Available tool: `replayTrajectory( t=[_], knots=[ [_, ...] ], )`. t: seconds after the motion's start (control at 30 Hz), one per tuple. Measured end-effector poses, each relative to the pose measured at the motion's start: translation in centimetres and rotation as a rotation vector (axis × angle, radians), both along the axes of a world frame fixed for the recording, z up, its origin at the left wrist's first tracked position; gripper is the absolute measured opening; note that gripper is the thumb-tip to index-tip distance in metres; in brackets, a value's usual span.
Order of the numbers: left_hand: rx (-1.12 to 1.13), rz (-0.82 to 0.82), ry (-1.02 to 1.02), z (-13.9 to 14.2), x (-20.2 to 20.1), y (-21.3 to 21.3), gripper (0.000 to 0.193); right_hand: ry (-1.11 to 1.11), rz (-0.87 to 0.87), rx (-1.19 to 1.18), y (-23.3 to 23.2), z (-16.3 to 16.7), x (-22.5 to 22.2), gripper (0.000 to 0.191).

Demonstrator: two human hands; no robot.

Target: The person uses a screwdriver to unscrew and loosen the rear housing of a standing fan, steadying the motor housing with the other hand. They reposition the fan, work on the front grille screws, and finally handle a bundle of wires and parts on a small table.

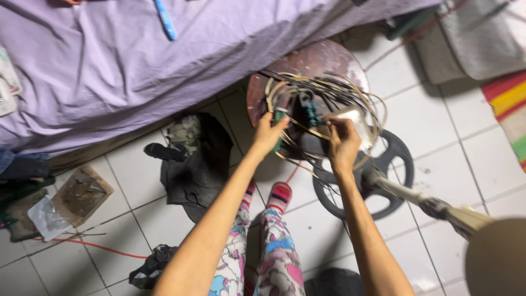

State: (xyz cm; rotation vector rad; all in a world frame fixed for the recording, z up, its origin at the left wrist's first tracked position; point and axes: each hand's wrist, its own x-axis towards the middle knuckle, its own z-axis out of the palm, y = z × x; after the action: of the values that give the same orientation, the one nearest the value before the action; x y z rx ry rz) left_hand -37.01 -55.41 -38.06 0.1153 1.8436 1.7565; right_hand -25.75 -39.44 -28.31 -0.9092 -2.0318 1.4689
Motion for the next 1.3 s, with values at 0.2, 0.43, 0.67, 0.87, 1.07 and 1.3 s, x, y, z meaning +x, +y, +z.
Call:
replayTrajectory(
  t=[0.2, 0.43, 0.67, 0.87, 1.07, 1.3],
  knots=[
    [-0.106, -0.098, 0.022, -1.1, -1.0, 0.2, 0.030, 0.030, 0.000, 0.053, -0.7, -1.1, -0.5, 0.005],
    [-0.151, -0.188, -0.042, -1.7, -1.9, 1.0, 0.033, -0.162, 0.024, 0.087, -1.0, -4.0, -0.4, 0.020],
    [0.190, -0.130, -0.069, 0.2, -2.2, 4.6, 0.043, -0.187, -0.119, 0.174, -0.6, -2.2, 0.3, 0.042],
    [0.318, 0.088, -0.421, 3.2, -0.5, 9.7, 0.060, 0.024, 0.041, -0.416, -2.6, 3.8, -0.1, 0.047],
    [-0.219, -0.028, 0.007, 2.7, -1.8, 12.2, 0.063, -0.022, -0.217, -0.049, -0.7, 5.4, -1.0, 0.046],
    [-0.526, -0.442, 0.079, 0.9, -3.9, 9.0, 0.117, -0.235, 0.196, 0.247, 4.2, 1.1, -6.8, 0.039]
  ],
)
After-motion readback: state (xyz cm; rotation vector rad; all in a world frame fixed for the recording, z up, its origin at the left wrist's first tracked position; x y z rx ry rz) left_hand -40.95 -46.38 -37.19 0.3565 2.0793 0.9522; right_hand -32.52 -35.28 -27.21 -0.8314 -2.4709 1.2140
